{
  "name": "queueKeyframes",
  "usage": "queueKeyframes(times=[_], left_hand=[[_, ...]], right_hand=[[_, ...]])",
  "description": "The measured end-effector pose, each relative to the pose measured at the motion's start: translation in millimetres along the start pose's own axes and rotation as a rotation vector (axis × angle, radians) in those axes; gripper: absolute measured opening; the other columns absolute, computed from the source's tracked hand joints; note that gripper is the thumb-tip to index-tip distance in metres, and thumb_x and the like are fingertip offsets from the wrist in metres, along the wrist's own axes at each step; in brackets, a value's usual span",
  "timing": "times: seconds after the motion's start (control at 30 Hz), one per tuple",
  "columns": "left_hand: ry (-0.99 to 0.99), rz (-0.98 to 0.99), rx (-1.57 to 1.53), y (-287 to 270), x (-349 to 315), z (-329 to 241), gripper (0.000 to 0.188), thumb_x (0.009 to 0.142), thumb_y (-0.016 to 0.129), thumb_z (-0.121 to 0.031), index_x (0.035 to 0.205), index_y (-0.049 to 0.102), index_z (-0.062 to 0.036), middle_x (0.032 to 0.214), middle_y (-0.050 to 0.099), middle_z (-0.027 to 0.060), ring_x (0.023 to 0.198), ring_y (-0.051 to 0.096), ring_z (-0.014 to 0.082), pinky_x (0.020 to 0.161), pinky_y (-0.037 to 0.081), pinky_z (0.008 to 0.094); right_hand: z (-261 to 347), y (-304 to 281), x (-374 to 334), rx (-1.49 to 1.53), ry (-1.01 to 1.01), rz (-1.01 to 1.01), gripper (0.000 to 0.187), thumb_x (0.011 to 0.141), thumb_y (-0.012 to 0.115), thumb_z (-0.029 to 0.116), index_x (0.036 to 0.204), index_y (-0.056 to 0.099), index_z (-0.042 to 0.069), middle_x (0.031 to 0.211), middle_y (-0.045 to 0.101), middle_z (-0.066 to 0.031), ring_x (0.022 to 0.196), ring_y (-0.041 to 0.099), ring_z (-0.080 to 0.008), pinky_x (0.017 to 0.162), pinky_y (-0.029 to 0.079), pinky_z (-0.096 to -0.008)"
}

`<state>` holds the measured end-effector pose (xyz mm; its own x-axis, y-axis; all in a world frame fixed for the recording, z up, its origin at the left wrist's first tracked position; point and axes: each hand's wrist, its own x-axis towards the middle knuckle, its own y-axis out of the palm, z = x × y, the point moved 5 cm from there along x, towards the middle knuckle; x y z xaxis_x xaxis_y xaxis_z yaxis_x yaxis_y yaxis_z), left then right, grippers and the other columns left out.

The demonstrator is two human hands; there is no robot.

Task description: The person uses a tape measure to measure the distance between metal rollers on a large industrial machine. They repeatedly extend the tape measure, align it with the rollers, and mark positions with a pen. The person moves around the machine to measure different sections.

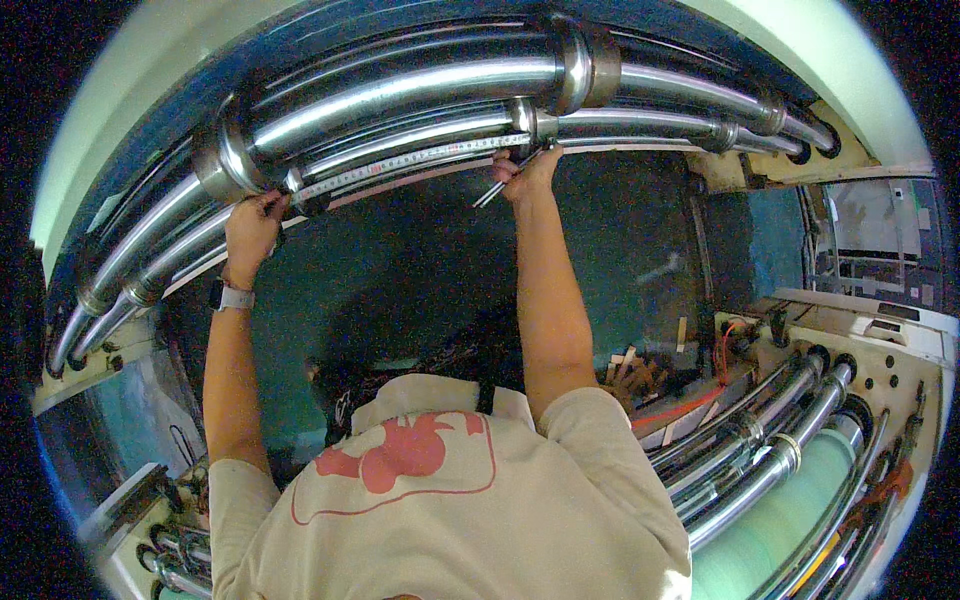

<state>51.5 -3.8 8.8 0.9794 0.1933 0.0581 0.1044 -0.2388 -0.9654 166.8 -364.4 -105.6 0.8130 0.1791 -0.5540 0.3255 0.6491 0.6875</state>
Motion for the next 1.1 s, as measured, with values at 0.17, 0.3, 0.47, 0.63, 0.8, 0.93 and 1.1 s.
queueKeyframes(times=[0.17, 0.3, 0.47, 0.63, 0.8, 0.93, 1.1], left_hand=[[0.068, -0.073, -0.028, -4, -2, -3, 0.024, 0.078, 0.055, -0.031, 0.085, 0.066, -0.0103, 0.081, 0.062, 0.0134, 0.079, 0.058, 0.0306, 0.068, 0.045, 0.039], [0.044, -0.057, -0.024, -4, -3, -4, 0.023, 0.078, 0.054, -0.031, 0.083, 0.065, -0.0114, 0.08, 0.061, 0.0134, 0.08, 0.057, 0.0311, 0.067, 0.045, 0.0391], [0.031, -0.049, -0.048, -5, -3, -7, 0.028, 0.078, 0.055, -0.036, 0.085, 0.066, -0.0102, 0.076, 0.06, 0.0165, 0.074, 0.057, 0.0341, 0.063, 0.044, 0.0389], [0.047, -0.011, 0.007, 3, 1, -4, 0.028, 0.079, 0.053, -0.036, 0.089, 0.065, -0.0135, 0.078, 0.061, 0.0143, 0.075, 0.057, 0.0331, 0.062, 0.044, 0.0396], [0.09, -0.024, 0.009, -2, -3, 1, 0.025, 0.08, 0.051, -0.035, 0.088, 0.063, -0.015, 0.079, 0.061, 0.013, 0.078, 0.058, 0.032, 0.064, 0.045, 0.042], [0.118, 0.021, -0.025, 0, 1, 2, 0.02, 0.078, 0.05, -0.026, 0.084, 0.064, -0.0131, 0.08, 0.062, 0.0109, 0.079, 0.058, 0.029, 0.069, 0.046, 0.0401], [0.154, -0.051, -0.067, 0, 0, 6, 0.02, 0.078, 0.053, -0.03, 0.08, 0.062, -0.012, 0.073, 0.06, 0.0128, 0.072, 0.057, 0.0331, 0.061, 0.044, 0.0421]], right_hand=[[0, -15, -19, -0.117, -0.038, -0.061, 0.076, 0.07, 0.021, 0.078, 0.084, 0.046, 0.007, 0.055, 0.043, -0.0069, 0.037, 0.03, -0.0119, 0.034, 0.019, -0.0229], [11, -19, -60, -0.343, -0.336, -0.31, 0.073, 0.07, 0.032, 0.076, 0.088, 0.048, 0.007, 0.059, 0.044, -0.0032, 0.042, 0.037, -0.0115, 0.037, 0.025, -0.0217], [35, 0, -73, -0.665, -0.674, -0.15, 0.041, 0.076, 0.063, 0.038, 0.096, 0.049, 0.006, 0.061, 0.043, 0.002, 0.051, 0.041, -0.0076, 0.037, 0.03, -0.021], [47, 0, -42, -1.001, -1.108, -0.168, 0.011, 0.077, 0.064, 0.012, 0.08, 0.054, 0.009, 0.062, 0.046, 0.0041, 0.051, 0.04, -0.0042, 0.041, 0.028, -0.0194], [38, 2, -48, -0.833, -0.916, -0.283, 0.009, 0.078, 0.062, 0.013, 0.082, 0.056, 0.008, 0.076, 0.053, 0.001, 0.063, 0.047, -0.0081, 0.051, 0.038, -0.0209], [34, 9, -44, -0.595, -0.955, -0.121, 0.012, 0.08, 0.061, 0.014, 0.083, 0.051, 0.008, 0.061, 0.046, 0.0022, 0.045, 0.038, -0.0061, 0.038, 0.029, -0.0208], [37, 11, -47, -0.622, -0.918, -0.097, 0.015, 0.079, 0.062, 0.015, 0.081, 0.049, 0.01, 0.06, 0.044, 0.0031, 0.046, 0.037, -0.0055, 0.038, 0.026, -0.0192]])
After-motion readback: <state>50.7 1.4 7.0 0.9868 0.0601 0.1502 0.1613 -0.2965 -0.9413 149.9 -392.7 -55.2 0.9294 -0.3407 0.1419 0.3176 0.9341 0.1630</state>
